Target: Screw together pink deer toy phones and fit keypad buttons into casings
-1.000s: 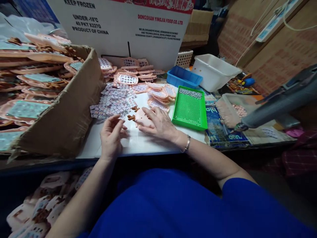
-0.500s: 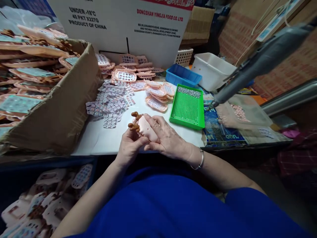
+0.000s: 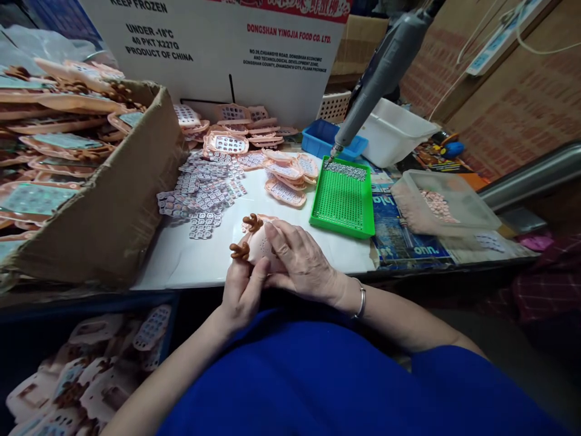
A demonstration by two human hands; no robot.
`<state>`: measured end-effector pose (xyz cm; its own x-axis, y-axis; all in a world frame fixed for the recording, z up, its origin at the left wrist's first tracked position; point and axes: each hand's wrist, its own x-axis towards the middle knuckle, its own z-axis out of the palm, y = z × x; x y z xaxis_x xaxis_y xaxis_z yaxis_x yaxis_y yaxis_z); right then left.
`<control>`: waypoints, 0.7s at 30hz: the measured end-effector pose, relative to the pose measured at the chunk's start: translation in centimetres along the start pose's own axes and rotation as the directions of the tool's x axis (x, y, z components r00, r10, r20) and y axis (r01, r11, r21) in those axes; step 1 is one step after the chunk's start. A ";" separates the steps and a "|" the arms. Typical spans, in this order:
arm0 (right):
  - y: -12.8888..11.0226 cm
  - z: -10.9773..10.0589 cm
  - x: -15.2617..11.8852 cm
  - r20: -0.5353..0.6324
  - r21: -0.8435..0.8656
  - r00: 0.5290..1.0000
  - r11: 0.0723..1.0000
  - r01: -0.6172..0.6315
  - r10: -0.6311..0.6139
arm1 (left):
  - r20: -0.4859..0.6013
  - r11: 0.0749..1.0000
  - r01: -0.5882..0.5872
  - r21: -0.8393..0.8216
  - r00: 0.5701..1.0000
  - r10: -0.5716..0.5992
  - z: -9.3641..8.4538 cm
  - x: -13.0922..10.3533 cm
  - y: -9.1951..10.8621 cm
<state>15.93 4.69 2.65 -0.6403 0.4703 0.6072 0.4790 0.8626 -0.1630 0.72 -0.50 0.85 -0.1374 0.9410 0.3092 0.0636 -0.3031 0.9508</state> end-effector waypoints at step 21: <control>0.5 -2.8 1.2 -0.053 0.219 0.991 0.970 -0.105 0.119 | 0.075 0.899 -0.364 0.245 0.931 0.357 -0.9 -0.1 -1.8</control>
<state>17.03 5.20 5.46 -0.5455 0.5594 0.6241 0.4008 0.8281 -0.3919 -0.30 -0.16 -0.83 -0.0311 0.7794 0.6257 0.3491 -0.5781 0.7375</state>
